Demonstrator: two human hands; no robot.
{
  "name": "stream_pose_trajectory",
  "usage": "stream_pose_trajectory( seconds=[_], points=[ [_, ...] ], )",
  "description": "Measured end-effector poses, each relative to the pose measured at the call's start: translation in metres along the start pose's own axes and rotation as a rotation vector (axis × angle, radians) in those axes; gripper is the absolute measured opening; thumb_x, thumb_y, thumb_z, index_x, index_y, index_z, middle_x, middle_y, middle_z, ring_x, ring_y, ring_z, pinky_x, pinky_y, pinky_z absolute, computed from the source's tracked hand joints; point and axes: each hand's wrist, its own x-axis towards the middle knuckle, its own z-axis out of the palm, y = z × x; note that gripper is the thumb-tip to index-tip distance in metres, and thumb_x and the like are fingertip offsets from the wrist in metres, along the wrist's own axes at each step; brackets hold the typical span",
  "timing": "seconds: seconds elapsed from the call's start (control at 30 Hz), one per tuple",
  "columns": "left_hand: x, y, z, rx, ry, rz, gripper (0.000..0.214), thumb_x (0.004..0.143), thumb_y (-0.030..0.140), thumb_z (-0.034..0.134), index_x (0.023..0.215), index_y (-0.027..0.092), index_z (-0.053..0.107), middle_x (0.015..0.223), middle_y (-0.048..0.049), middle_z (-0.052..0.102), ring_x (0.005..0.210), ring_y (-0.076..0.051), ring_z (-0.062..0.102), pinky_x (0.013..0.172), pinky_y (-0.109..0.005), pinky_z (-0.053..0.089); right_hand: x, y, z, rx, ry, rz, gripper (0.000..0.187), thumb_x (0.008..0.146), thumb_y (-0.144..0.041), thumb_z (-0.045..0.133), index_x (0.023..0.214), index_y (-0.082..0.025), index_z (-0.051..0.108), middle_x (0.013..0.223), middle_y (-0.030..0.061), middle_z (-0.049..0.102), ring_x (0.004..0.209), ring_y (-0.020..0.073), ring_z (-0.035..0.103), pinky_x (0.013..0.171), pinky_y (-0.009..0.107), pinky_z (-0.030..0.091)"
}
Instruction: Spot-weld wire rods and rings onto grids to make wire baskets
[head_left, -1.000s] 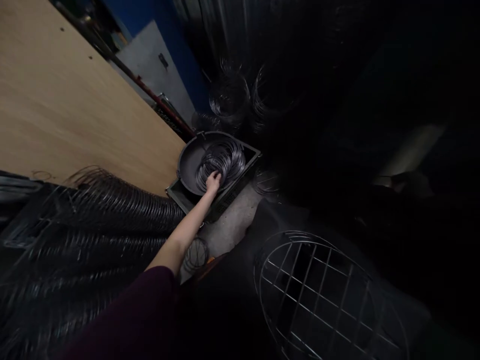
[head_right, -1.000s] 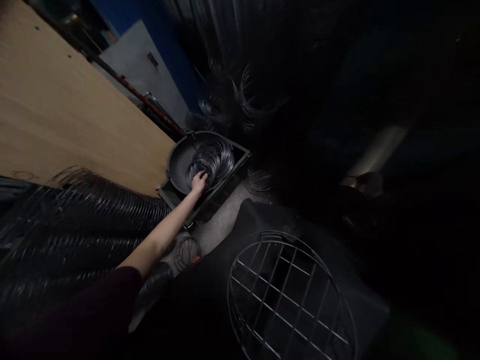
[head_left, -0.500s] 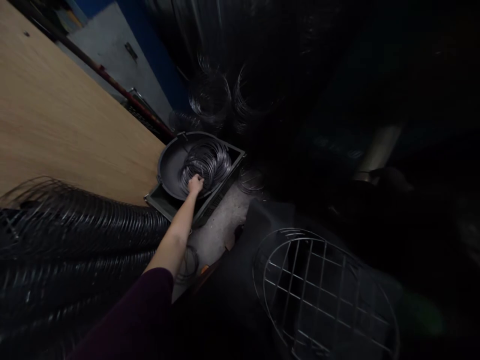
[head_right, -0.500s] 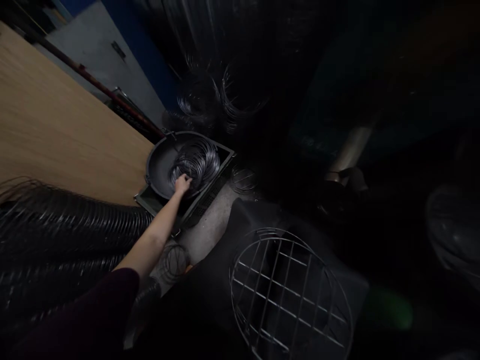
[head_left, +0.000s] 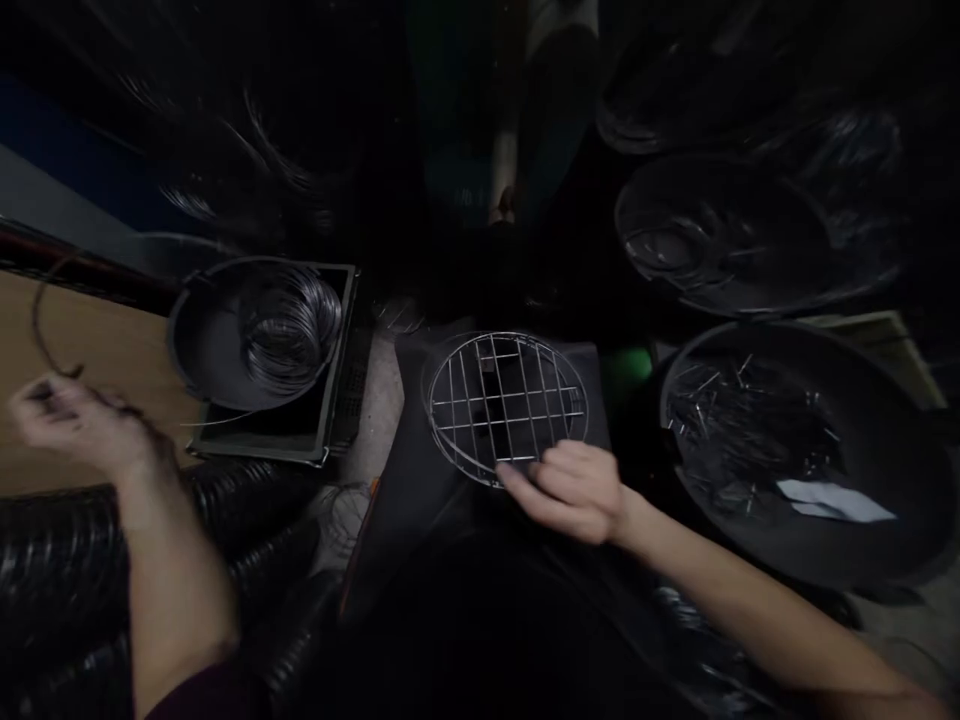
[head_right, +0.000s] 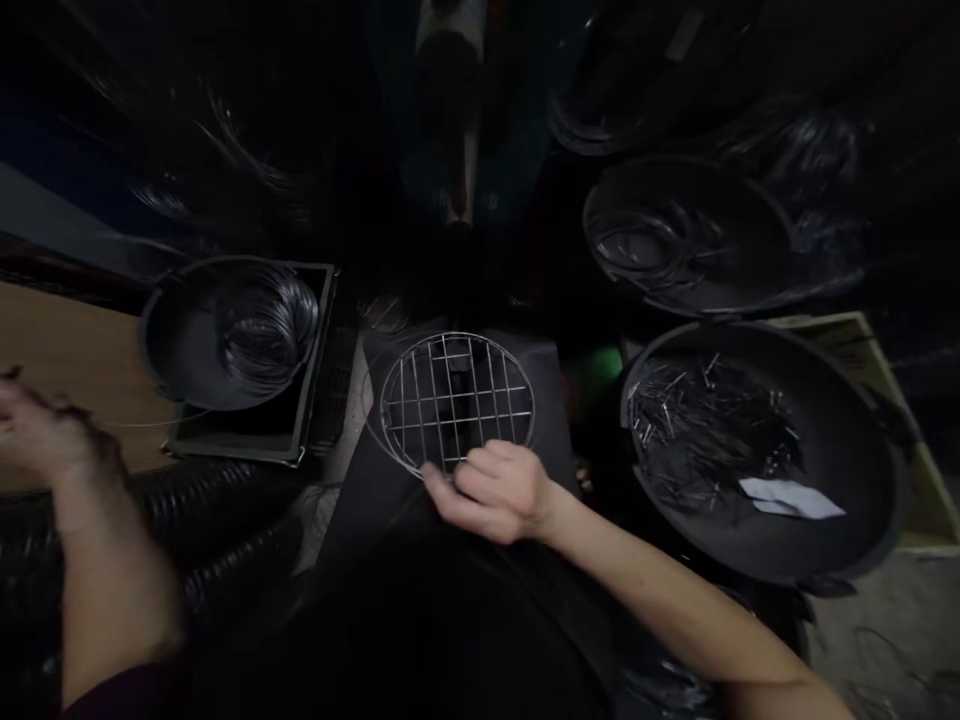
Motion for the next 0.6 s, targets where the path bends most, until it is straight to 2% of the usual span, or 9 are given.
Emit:
stream_pose_trajectory(
  seconds=[0.03, 0.07, 0.1, 0.23, 0.3, 0.4, 0.47, 0.53, 0.6],
  points=[
    [-0.013, 0.012, 0.010, -0.140, 0.085, 0.037, 0.033, 0.085, 0.057, 0.046, 0.091, 0.025, 0.047, 0.085, 0.0040, 0.055, 0.052, -0.007, 0.032, 0.051, -0.022, 0.027, 0.001, -0.010, 0.010, 0.015, -0.043, -0.124, 0.016, 0.088, -0.029, 0.062, 0.077, -0.031, 0.073, 0.048, -0.0068, 0.052, 0.041, 0.0071, 0.045, 0.040, 0.023, 0.034],
    [-0.028, 0.024, 0.023, -0.270, 0.073, 0.044, 0.032, 0.080, 0.053, 0.057, 0.087, 0.023, 0.051, 0.078, 0.0047, 0.053, 0.050, -0.005, 0.032, 0.049, -0.021, 0.028, 0.001, -0.017, 0.017, 0.011, -0.063, -0.215, 0.020, 0.089, -0.022, 0.059, 0.080, -0.032, 0.073, 0.049, -0.0069, 0.053, 0.041, 0.0068, 0.046, 0.040, 0.023, 0.034],
    [-0.045, 0.038, 0.041, -0.363, -0.003, 0.032, 0.032, 0.078, 0.051, 0.062, 0.086, 0.021, 0.055, 0.069, 0.0052, 0.048, 0.048, -0.005, 0.032, 0.046, -0.020, 0.027, -0.001, -0.020, 0.021, -0.008, -0.059, -0.266, 0.024, 0.091, -0.017, 0.055, 0.084, -0.031, 0.073, 0.052, -0.0064, 0.055, 0.043, 0.0070, 0.048, 0.041, 0.023, 0.035],
    [-0.116, 0.086, 0.121, -0.567, -0.571, -0.024, 0.032, 0.083, 0.047, 0.064, 0.100, 0.019, 0.068, 0.060, 0.0047, 0.044, 0.046, -0.006, 0.034, 0.045, -0.021, 0.029, -0.030, -0.017, 0.019, -0.092, 0.086, -0.249, 0.024, 0.090, -0.019, 0.054, 0.098, -0.031, 0.073, 0.075, -0.0015, 0.068, 0.066, 0.0118, 0.061, 0.059, 0.024, 0.048],
    [-0.142, 0.101, 0.155, -0.563, -0.816, -0.013, 0.033, 0.085, 0.046, 0.062, 0.102, 0.019, 0.070, 0.061, 0.0025, 0.051, 0.049, -0.008, 0.041, 0.048, -0.022, 0.034, -0.048, -0.012, 0.012, -0.106, 0.207, -0.067, 0.022, 0.088, -0.024, 0.057, 0.103, -0.030, 0.073, 0.085, 0.0019, 0.069, 0.077, 0.0151, 0.063, 0.069, 0.028, 0.052],
    [-0.162, 0.109, 0.187, -0.479, -1.053, 0.043, 0.032, 0.087, 0.043, 0.060, 0.102, 0.017, 0.072, 0.079, -0.0033, 0.068, 0.071, -0.016, 0.061, 0.070, -0.026, 0.049, -0.063, -0.001, 0.003, -0.063, 0.409, 0.533, 0.027, 0.091, -0.034, 0.052, 0.109, -0.025, 0.070, 0.097, 0.0063, 0.069, 0.087, 0.0186, 0.065, 0.077, 0.034, 0.055],
    [-0.164, 0.107, 0.195, -0.451, -1.142, 0.086, 0.032, 0.088, 0.041, 0.059, 0.104, 0.017, 0.073, 0.099, -0.0058, 0.072, 0.094, -0.022, 0.065, 0.089, -0.031, 0.049, -0.064, 0.009, 0.001, 0.038, 0.420, 0.834, 0.037, 0.093, -0.044, 0.046, 0.113, -0.022, 0.068, 0.105, 0.0080, 0.070, 0.093, 0.0206, 0.065, 0.082, 0.037, 0.055],
    [-0.163, 0.104, 0.196, -0.435, -1.217, 0.091, 0.033, 0.088, 0.040, 0.060, 0.108, 0.017, 0.072, 0.107, -0.0064, 0.072, 0.103, -0.023, 0.064, 0.097, -0.033, 0.047, -0.060, 0.021, 0.004, 0.163, 0.340, 0.945, 0.046, 0.093, -0.053, 0.043, 0.117, -0.021, 0.067, 0.109, 0.0081, 0.070, 0.097, 0.0216, 0.066, 0.087, 0.038, 0.054],
    [-0.159, 0.102, 0.193, -0.383, -1.295, 0.072, 0.037, 0.088, 0.041, 0.060, 0.115, 0.017, 0.070, 0.100, -0.0062, 0.073, 0.096, -0.023, 0.067, 0.093, -0.033, 0.050, -0.056, 0.033, 0.010, 0.246, 0.286, 0.982, 0.052, 0.093, -0.057, 0.040, 0.121, -0.021, 0.065, 0.113, 0.0083, 0.070, 0.104, 0.0225, 0.065, 0.095, 0.039, 0.051]
  ],
)
